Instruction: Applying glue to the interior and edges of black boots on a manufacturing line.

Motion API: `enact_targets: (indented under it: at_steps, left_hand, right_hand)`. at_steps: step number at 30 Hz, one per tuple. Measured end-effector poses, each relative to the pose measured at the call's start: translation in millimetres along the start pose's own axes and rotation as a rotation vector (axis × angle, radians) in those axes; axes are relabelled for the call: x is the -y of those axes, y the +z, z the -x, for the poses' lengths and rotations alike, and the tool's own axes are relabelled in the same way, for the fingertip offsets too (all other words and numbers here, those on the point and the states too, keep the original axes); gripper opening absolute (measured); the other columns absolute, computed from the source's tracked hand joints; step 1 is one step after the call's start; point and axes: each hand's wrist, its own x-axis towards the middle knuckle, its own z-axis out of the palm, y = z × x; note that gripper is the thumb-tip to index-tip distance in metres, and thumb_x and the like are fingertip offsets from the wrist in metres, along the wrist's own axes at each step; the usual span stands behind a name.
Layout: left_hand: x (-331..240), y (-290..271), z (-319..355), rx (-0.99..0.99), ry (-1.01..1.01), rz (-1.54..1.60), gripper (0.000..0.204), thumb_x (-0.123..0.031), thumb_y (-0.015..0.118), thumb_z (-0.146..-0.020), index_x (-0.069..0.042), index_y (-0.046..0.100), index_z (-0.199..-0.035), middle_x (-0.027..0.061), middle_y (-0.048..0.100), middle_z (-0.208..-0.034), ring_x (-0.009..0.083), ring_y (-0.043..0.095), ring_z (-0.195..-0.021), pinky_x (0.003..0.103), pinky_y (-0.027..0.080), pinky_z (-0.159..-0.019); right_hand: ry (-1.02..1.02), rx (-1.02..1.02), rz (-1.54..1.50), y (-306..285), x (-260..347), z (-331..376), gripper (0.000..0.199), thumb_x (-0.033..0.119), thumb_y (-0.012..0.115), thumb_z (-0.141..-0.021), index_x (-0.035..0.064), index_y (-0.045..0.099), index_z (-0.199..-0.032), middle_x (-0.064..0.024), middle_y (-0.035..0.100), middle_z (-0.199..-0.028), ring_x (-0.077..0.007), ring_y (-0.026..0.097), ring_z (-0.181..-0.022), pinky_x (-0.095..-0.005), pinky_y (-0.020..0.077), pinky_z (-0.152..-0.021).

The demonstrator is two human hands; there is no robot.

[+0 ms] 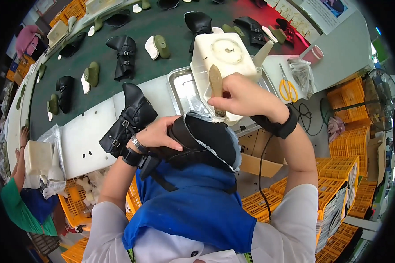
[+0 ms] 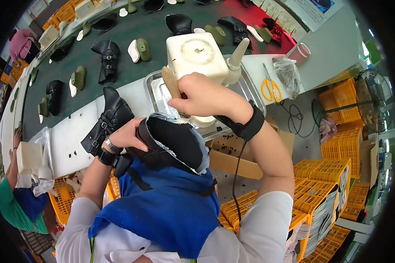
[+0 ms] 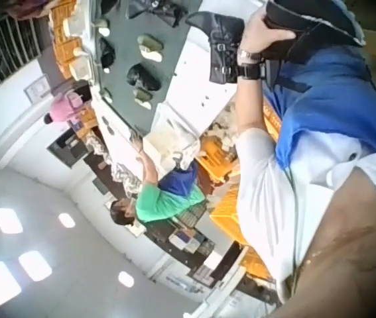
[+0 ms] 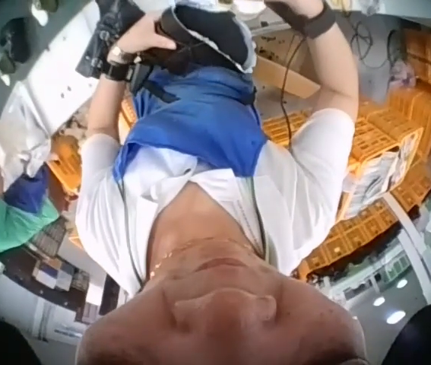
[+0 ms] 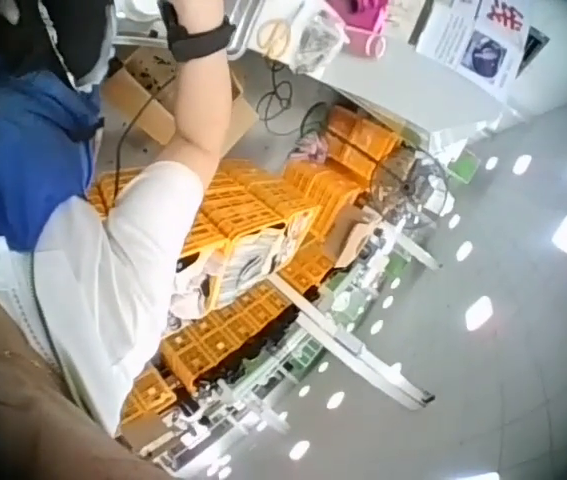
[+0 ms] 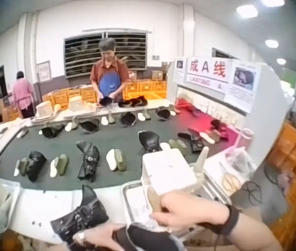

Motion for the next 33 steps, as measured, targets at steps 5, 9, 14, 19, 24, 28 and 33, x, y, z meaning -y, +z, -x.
enact_targets:
  at_steps: [5, 9, 14, 19, 24, 28, 33]
  left_hand:
    - [-10, 6, 0, -0.043, -0.042, -0.109, 0.074, -0.012, 0.082, -0.057, 0.000, 0.046, -0.120, 0.0027, 0.057, -0.109, 0.0086, 0.050, -0.099, 0.026, 0.040, -0.090]
    - [-13, 7, 4, -0.116, -0.003, -0.223, 0.075, -0.011, 0.082, -0.056, 0.001, 0.046, -0.120, 0.0035, 0.057, -0.109, 0.0095, 0.050, -0.098, 0.026, 0.039, -0.090]
    - [-21, 13, 8, -0.168, 0.034, -0.253, 0.070, -0.011, 0.080, -0.059, 0.001, 0.048, -0.120, 0.0057, 0.057, -0.108, 0.0121, 0.051, -0.099, 0.026, 0.039, -0.090]
    - [-18, 12, 7, -0.184, 0.071, -0.283, 0.070, -0.011, 0.080, -0.058, 0.001, 0.048, -0.119, 0.0057, 0.057, -0.108, 0.0123, 0.051, -0.099, 0.026, 0.039, -0.090]
    - [-15, 16, 3, -0.136, 0.048, -0.298, 0.071, -0.011, 0.080, -0.059, 0.001, 0.047, -0.121, 0.0047, 0.057, -0.107, 0.0110, 0.051, -0.097, 0.025, 0.040, -0.089]
    - [-19, 15, 6, -0.161, -0.015, -0.240, 0.072, -0.009, 0.080, -0.059, 0.001, 0.046, -0.121, 0.0036, 0.058, -0.106, 0.0098, 0.051, -0.096, 0.025, 0.041, -0.088]
    - [-24, 14, 12, -0.261, 0.037, -0.247, 0.071, -0.004, 0.078, -0.059, 0.000, 0.046, -0.121, 0.0023, 0.058, -0.105, 0.0081, 0.051, -0.096, 0.024, 0.042, -0.087]
  right_hand:
    - [0.052, -0.192, -0.202, -3, 8, 3, 0.027, 0.021, 0.061, -0.077, -0.0064, 0.060, -0.074, -0.0124, 0.056, -0.057, -0.0167, 0.052, -0.050, -0.0305, 0.0409, -0.049]
    - [0.034, -0.293, -0.342, 19, -5, 0, 0.030, 0.022, 0.061, -0.076, -0.0075, 0.059, -0.071, -0.0144, 0.055, -0.055, -0.0184, 0.051, -0.048, -0.0319, 0.0405, -0.048]
    - [0.081, -0.291, -0.292, 17, -16, 10, 0.029, 0.021, 0.060, -0.076, -0.0075, 0.059, -0.072, -0.0150, 0.056, -0.056, -0.0186, 0.053, -0.050, -0.0320, 0.0415, -0.049]
    - [0.138, -0.281, -0.256, 13, -19, 13, 0.030, 0.021, 0.059, -0.076, -0.0080, 0.058, -0.070, -0.0153, 0.055, -0.055, -0.0178, 0.052, -0.049, -0.0323, 0.0416, -0.049]
    - [0.081, -0.366, -0.331, 26, -20, 1, 0.032, 0.023, 0.059, -0.076, -0.0079, 0.058, -0.068, -0.0135, 0.052, -0.052, -0.0170, 0.048, -0.046, -0.0320, 0.0391, -0.046]
    - [0.070, -0.458, -0.410, 31, -19, 3, 0.033, 0.024, 0.059, -0.078, -0.0077, 0.059, -0.069, -0.0100, 0.051, -0.051, -0.0138, 0.047, -0.046, -0.0301, 0.0373, -0.045]
    - [0.107, -0.539, -0.397, 30, -35, 19, 0.029, 0.021, 0.059, -0.078, -0.0065, 0.061, -0.071, -0.0075, 0.053, -0.053, -0.0111, 0.048, -0.048, -0.0281, 0.0381, -0.045]
